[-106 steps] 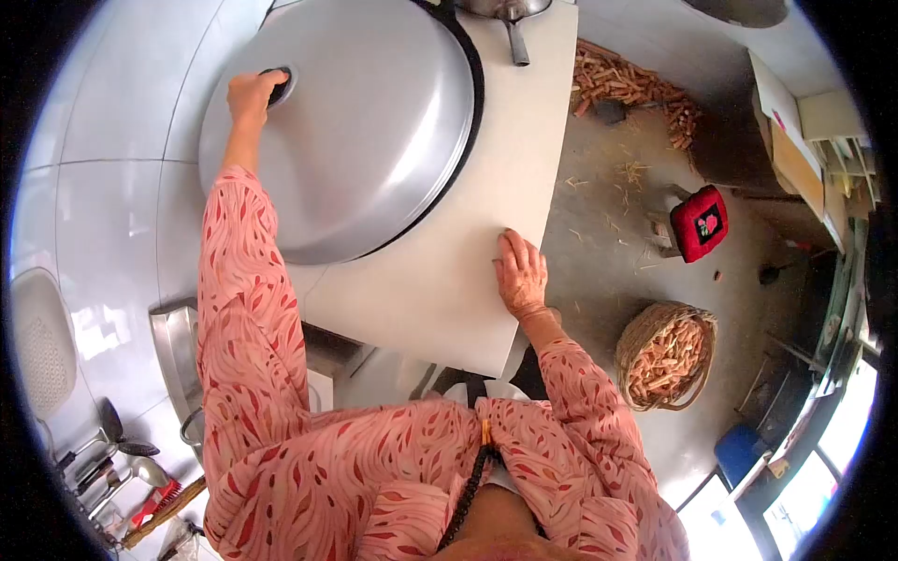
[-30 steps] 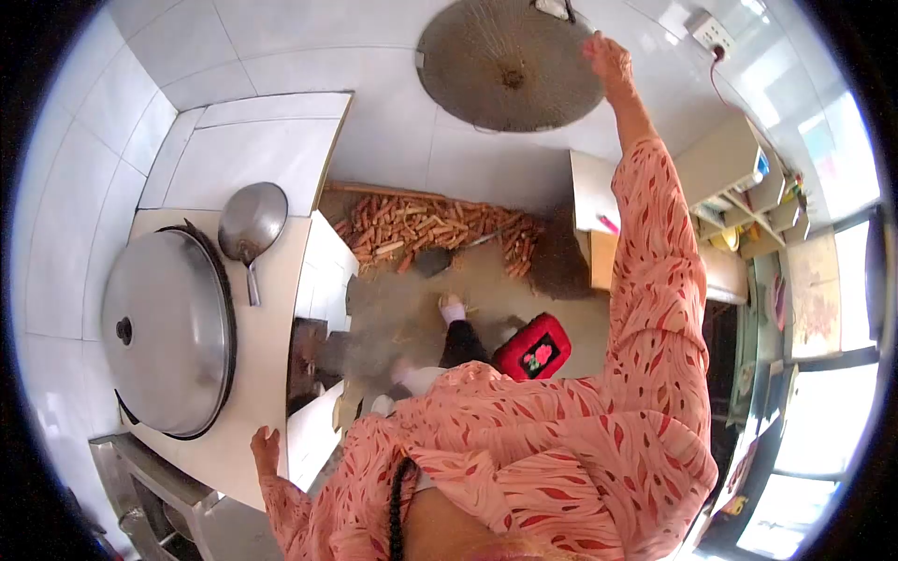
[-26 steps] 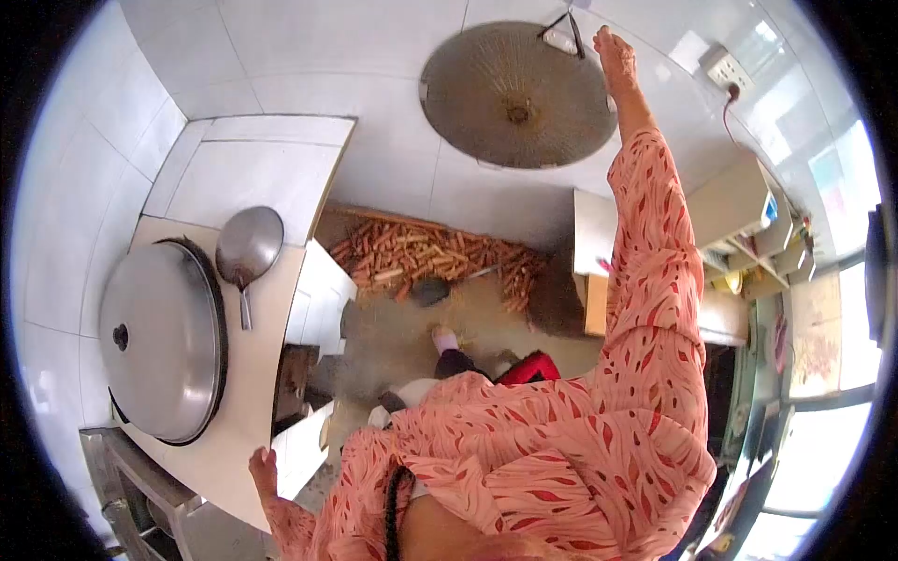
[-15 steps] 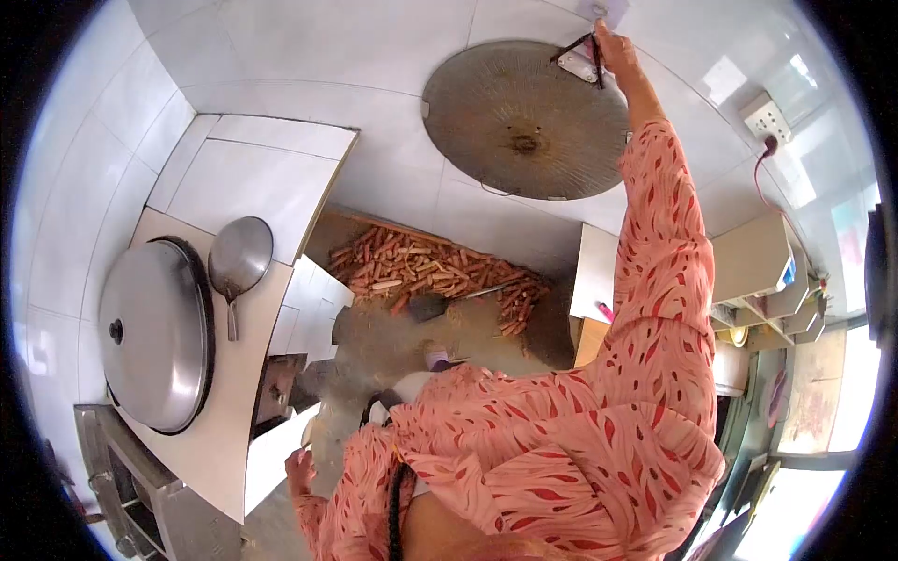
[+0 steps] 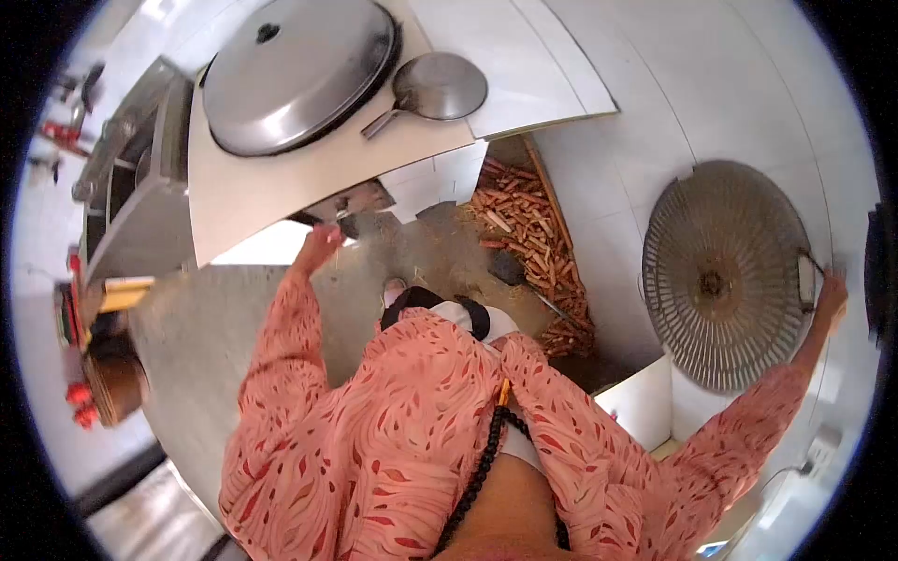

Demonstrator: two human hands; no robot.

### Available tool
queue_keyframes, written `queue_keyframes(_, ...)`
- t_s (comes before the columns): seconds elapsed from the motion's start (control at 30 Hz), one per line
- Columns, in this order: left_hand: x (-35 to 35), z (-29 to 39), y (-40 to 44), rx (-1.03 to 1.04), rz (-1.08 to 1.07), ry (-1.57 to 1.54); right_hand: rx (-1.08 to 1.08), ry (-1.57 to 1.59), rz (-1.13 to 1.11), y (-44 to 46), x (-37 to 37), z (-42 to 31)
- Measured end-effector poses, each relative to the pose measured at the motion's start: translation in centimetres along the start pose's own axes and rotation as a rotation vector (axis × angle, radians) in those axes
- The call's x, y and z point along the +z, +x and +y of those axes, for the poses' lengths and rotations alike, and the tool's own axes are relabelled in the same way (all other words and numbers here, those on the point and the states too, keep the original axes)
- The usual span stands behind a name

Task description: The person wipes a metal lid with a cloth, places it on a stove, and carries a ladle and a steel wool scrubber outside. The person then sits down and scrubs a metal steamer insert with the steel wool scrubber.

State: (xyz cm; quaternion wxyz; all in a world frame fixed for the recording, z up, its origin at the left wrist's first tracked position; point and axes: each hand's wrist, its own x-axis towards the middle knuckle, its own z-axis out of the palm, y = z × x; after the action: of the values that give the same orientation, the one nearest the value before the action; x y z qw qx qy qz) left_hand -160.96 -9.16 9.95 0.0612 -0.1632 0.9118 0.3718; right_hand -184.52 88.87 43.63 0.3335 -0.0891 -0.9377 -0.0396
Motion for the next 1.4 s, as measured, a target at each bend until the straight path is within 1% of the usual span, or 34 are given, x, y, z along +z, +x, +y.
queue_keyframes(0.03, -0.5, 1.0, 1.1, 0.025, 0.029, -0.159, -0.097, -0.252, 0.104, -1.1, -1.6, -3.2)
queue_keyframes(0.07, 0.0, -1.6, 4.0, 0.230, 0.097, -0.077, 0.174, -0.454, 0.026, -3.1, -4.7, -9.8)
queue_keyframes(0.1, -0.5, 0.0, 5.4, 0.257, 0.200, -0.020, 0.146, -0.548, 0.044, -2.8, -4.4, -9.6)
queue_keyframes(0.13, -2.0, 3.5, 5.8, 0.299, 0.174, 0.217, 0.122, -0.641, 0.066, -2.9, -3.9, -8.8)
queue_keyframes(0.2, -1.3, 4.9, 8.6, 0.247, 0.345, 0.224, -0.092, -0.512, 0.248, -3.7, -2.5, -6.5)
queue_keyframes(0.27, 0.5, 3.2, 13.2, 0.412, 0.530, 0.267, -0.024, -0.542, 0.244, -5.2, -2.5, -8.5)
queue_keyframes(0.3, 0.6, 5.0, 13.8, 0.341, 0.485, 0.269, -0.155, -0.506, 0.234, -6.1, -3.6, -10.5)
queue_keyframes(0.33, 0.4, 7.4, 14.7, 0.268, 0.448, 0.269, -0.156, -0.416, 0.208, -6.5, -3.7, -11.6)
queue_keyframes(0.37, 1.1, 7.8, 16.4, 0.223, 0.422, 0.294, -0.154, -0.327, 0.183, -7.0, -3.8, -12.7)
queue_keyframes(0.4, 1.5, 8.3, 17.2, 0.229, 0.416, 0.310, -0.016, -0.186, 0.137, -8.5, -4.0, -11.8)
queue_keyframes(0.43, 1.4, 10.0, 17.7, 0.177, 0.359, 0.389, -0.075, -0.014, 0.165, -9.4, -3.7, -11.9)
queue_keyframes(0.47, 2.3, 10.1, 19.3, 0.144, 0.357, 0.451, -0.133, 0.158, 0.190, -10.4, -3.2, -11.8)
queue_keyframes(0.5, 2.9, 10.6, 20.1, 0.114, 0.370, 0.483, -0.146, 0.238, 0.063, -12.3, -2.0, -9.4)
queue_keyframes(0.53, 3.1, 11.1, 20.8, 0.074, 0.328, 0.464, 0.056, 0.545, -0.123, -13.7, -3.6, -13.3)
queue_keyframes(0.57, 3.5, 11.0, 21.4, 0.090, 0.314, 0.488, 0.313, 0.818, -0.248, -15.2, -5.6, -18.1)
queue_keyframes(0.6, 4.5, 10.7, 22.0, 0.085, 0.425, 0.561, 0.364, 0.835, -0.321, -16.9, -6.8, -21.7)
queue_keyframes(0.63, 4.9, 10.7, 22.5, 0.079, 0.534, 0.641, 0.418, 0.853, -0.394, -17.9, -7.6, -23.7)
queue_keyframes(0.7, 4.0, 10.6, 23.1, 0.112, 0.450, 0.535, 0.587, 0.772, -0.579, -19.7, -8.6, -26.8)
queue_keyframes(0.77, 3.2, 10.8, 23.1, 0.164, 0.333, 0.397, 0.507, 0.786, -0.760, -21.5, -9.2, -29.2)
queue_keyframes(0.83, 2.5, 11.1, 22.9, 0.231, 0.189, 0.230, 0.532, 0.872, -0.863, -22.8, -8.8, -31.6)
queue_keyframes(0.87, 3.1, 11.4, 22.4, 0.220, 0.202, 0.167, 0.516, 0.832, -0.906, -23.7, -7.9, -32.2)
queue_keyframes(0.9, 3.7, 11.7, 21.6, 0.212, 0.215, 0.102, 0.545, 0.881, -0.954, -24.4, -7.7, -33.1)
queue_keyframes(0.97, 5.0, 11.2, 19.2, 0.162, 0.125, -0.014, 0.549, 0.898, -1.064, -26.0, -7.0, -35.2)
queue_keyframes(1.03, 5.5, 10.3, 15.1, 0.230, 0.085, 0.001, 0.625, 0.935, -1.153, -28.0, -6.2, -37.6)
queue_keyframes(1.07, 6.1, 9.5, 13.1, 0.210, 0.068, -0.038, 0.577, 0.897, -1.194, -29.0, -5.9, -39.0)
queue_keyframes(1.1, 6.6, 8.7, 10.9, 0.190, 0.049, -0.078, 0.631, 0.900, -1.260, -30.1, -5.3, -39.7)
queue_keyframes(1.17, 5.0, 7.6, 5.3, 0.281, 0.083, -0.186, 0.613, 0.834, -1.339, -32.3, -5.1, -43.6)
queue_keyframes(1.23, 6.2, 4.8, 0.5, 0.274, 0.144, -0.202, 0.584, 0.941, -1.468, -34.4, -4.5, -46.3)
queue_keyframes(1.33, 4.5, 2.0, -7.0, 0.186, 0.180, -0.203, 0.499, 1.005, -1.653, -37.2, -4.3, -51.4)
queue_keyframes(1.4, 2.1, 1.2, -11.2, 0.055, 0.156, -0.200, 0.460, 0.992, -1.799, -39.1, -4.4, -55.0)
